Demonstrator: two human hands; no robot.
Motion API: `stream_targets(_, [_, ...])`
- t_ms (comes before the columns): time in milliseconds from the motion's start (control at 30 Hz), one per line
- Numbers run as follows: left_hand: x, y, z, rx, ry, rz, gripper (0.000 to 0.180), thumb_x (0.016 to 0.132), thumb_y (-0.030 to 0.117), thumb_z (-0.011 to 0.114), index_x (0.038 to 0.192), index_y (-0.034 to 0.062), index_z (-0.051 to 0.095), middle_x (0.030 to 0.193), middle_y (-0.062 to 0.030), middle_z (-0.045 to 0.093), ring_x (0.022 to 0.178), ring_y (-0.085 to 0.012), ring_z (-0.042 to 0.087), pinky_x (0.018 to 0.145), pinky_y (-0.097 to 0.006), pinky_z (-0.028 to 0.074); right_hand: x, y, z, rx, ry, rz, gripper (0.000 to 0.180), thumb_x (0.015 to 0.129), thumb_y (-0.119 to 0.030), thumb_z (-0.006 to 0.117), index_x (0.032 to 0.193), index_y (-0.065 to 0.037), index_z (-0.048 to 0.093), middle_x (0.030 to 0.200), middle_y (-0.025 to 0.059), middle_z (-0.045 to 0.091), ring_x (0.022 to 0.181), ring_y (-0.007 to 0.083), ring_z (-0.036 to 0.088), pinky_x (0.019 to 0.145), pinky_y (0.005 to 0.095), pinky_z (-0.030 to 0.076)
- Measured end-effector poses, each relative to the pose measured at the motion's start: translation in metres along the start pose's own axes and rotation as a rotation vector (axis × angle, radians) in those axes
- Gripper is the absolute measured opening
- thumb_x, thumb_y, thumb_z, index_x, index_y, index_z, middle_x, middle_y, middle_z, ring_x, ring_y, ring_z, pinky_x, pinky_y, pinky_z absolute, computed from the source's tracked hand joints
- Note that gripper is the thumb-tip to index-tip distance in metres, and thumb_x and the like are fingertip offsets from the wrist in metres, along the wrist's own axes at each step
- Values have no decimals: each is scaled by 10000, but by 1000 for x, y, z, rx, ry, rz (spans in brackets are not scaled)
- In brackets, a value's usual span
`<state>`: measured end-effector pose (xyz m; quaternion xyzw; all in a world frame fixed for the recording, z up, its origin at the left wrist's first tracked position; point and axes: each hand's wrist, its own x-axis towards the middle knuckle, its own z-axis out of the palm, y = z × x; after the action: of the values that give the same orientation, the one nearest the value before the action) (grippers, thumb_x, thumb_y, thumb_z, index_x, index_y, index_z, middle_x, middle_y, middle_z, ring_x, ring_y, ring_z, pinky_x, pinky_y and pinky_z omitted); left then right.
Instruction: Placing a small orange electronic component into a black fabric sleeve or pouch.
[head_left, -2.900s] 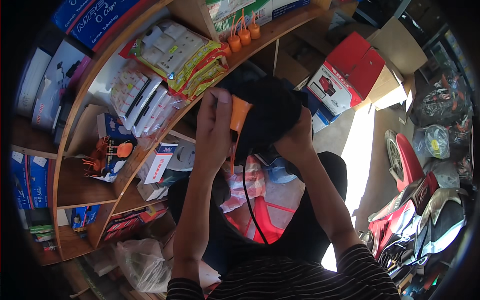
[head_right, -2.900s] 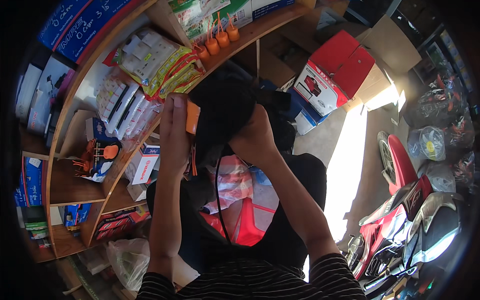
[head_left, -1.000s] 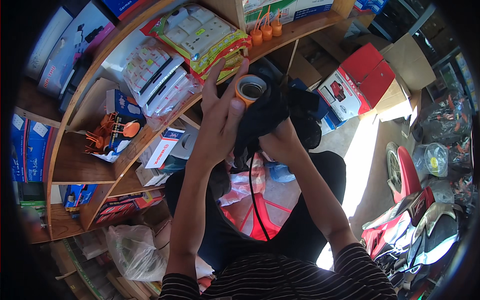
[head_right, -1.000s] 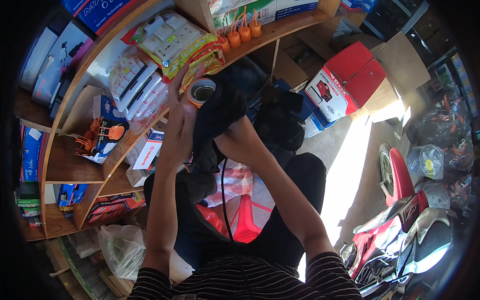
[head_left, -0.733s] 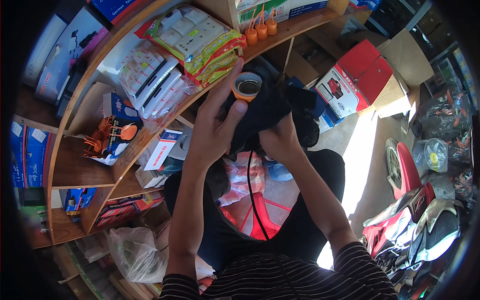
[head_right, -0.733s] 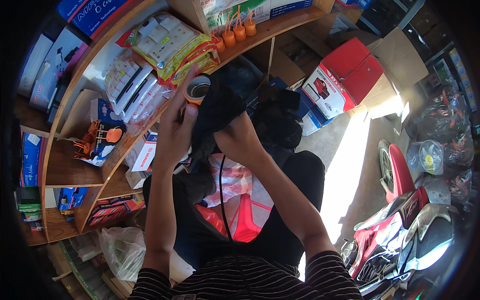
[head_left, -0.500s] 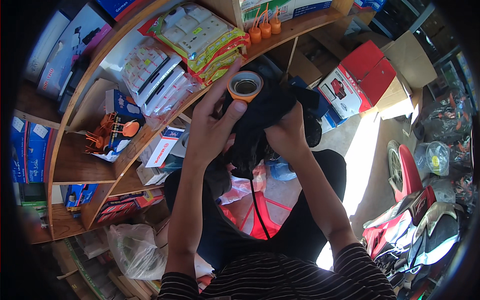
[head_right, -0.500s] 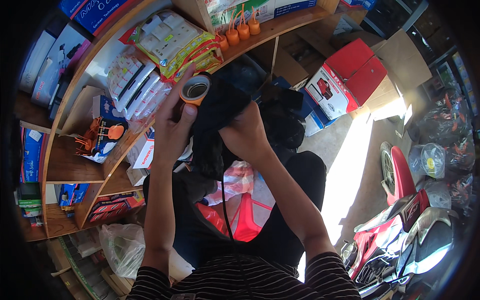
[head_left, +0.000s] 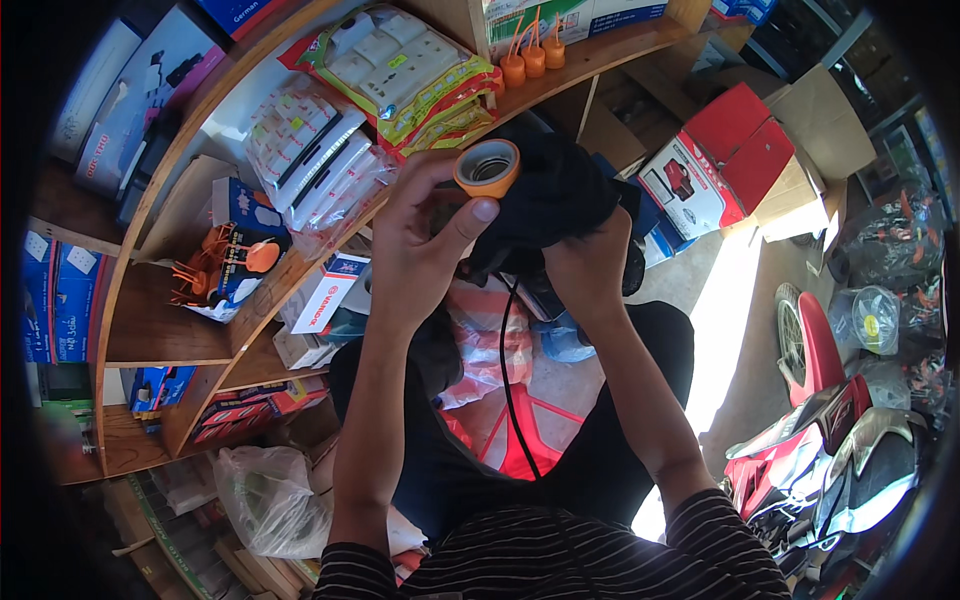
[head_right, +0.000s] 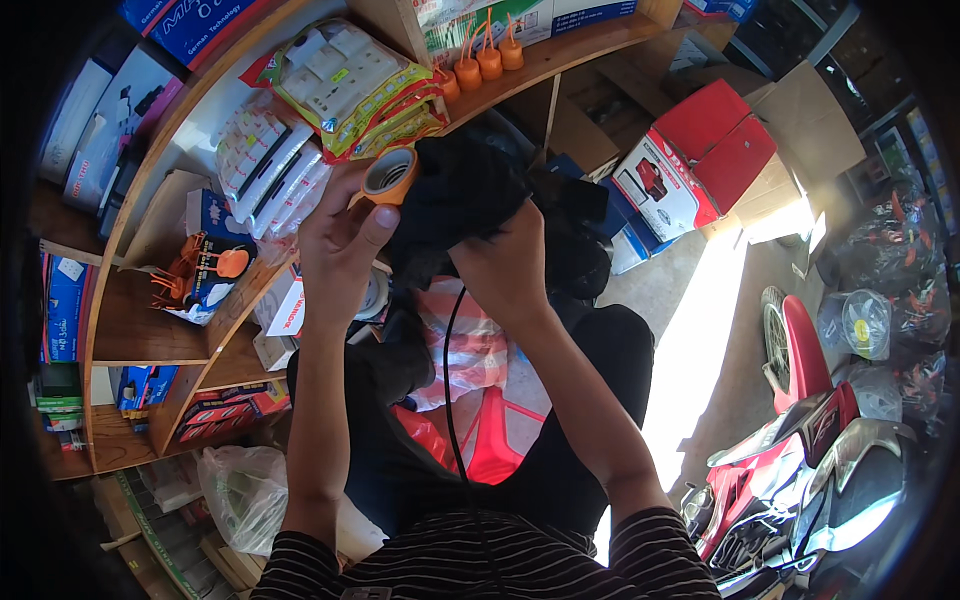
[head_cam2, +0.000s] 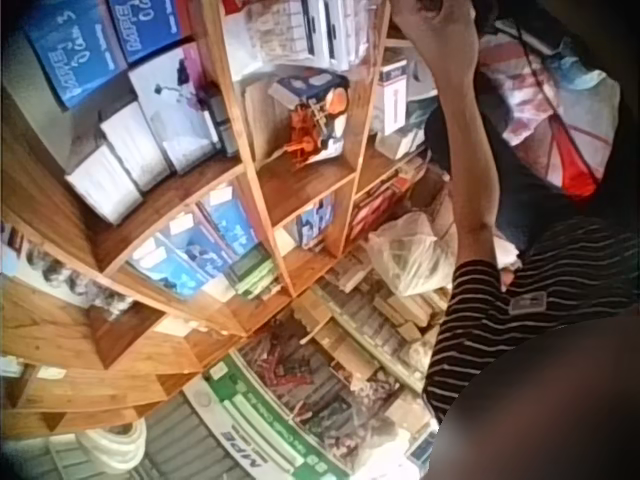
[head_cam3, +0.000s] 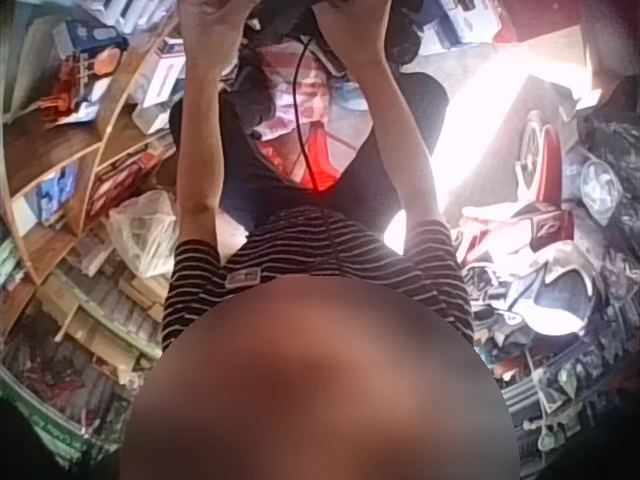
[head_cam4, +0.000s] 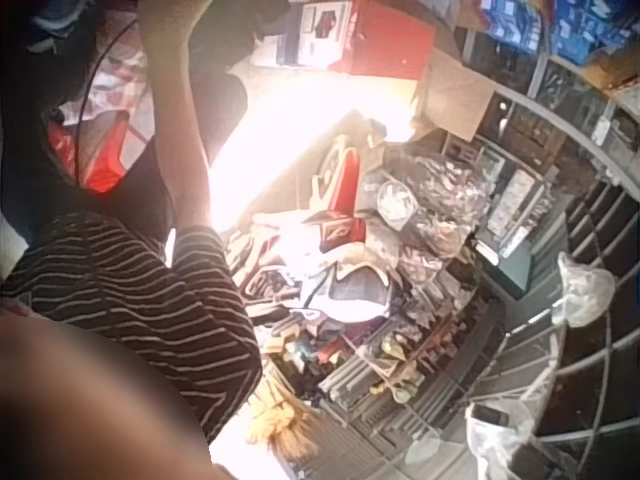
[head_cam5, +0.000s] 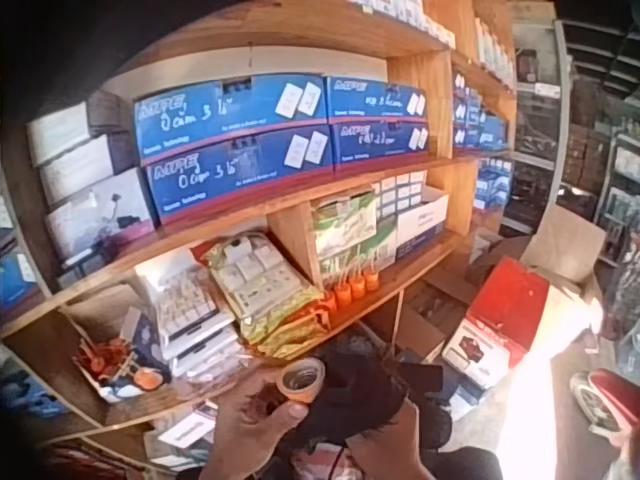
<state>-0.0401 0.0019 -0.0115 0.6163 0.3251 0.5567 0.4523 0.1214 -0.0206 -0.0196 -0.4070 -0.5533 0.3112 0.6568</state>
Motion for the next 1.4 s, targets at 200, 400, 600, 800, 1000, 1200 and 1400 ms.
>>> stream_targets(200, [-1,-3,4,307,-13,90,492,825,105,784,1283,24,625,1256,-79,522,1121,-178,563,933,-299,491,-4,11,11,125,-74,45,220,855,-33,664,1072,5,662,920,63,700,838,132,652,788,288,510])
stream_targets(400, [-1,6,0,316,-5,-24,576,813,126,794,1348,53,593,1262,-64,554,1139,-175,556,962,-292,470,-2,9,-1,55,-139,126,206,880,-46,685,1078,11,681,957,38,718,875,88,650,795,261,521])
stream_targets(600, [0,5,-5,268,-50,-22,584,820,117,783,1362,51,577,1284,-79,581,1176,-193,548,1009,-309,437,-3,6,3,129,-94,224,215,869,-49,700,1076,9,686,967,31,721,868,79,650,789,258,524])
stream_targets(800, [0,12,-3,-2,1,-77,421,889,101,724,1282,12,599,1242,-96,579,1021,-165,627,909,-278,495,1,-3,4,142,-252,298,219,870,-45,661,1084,-1,676,939,49,721,891,77,638,811,271,505])
stream_targets(1000, [-2,6,-6,137,23,-90,261,915,108,703,1118,-23,605,1180,-87,576,961,-145,640,839,-261,515,6,-4,2,109,-313,321,237,874,-31,634,1106,10,658,943,59,715,880,69,612,814,273,497])
stream_targets(1200, [0,-5,-9,443,28,176,279,905,137,718,1115,-14,614,1145,-92,607,996,-171,627,864,-287,502,10,-3,-3,40,-287,306,243,867,-17,624,1102,8,678,886,56,725,829,73,625,777,273,505])
stream_targets(1400, [1,2,1,209,84,113,288,914,150,709,1142,-4,626,1124,-94,637,1016,-166,621,844,-288,502,7,1,-3,-1,-205,406,237,812,25,555,1004,42,694,840,86,731,753,108,659,711,288,513])
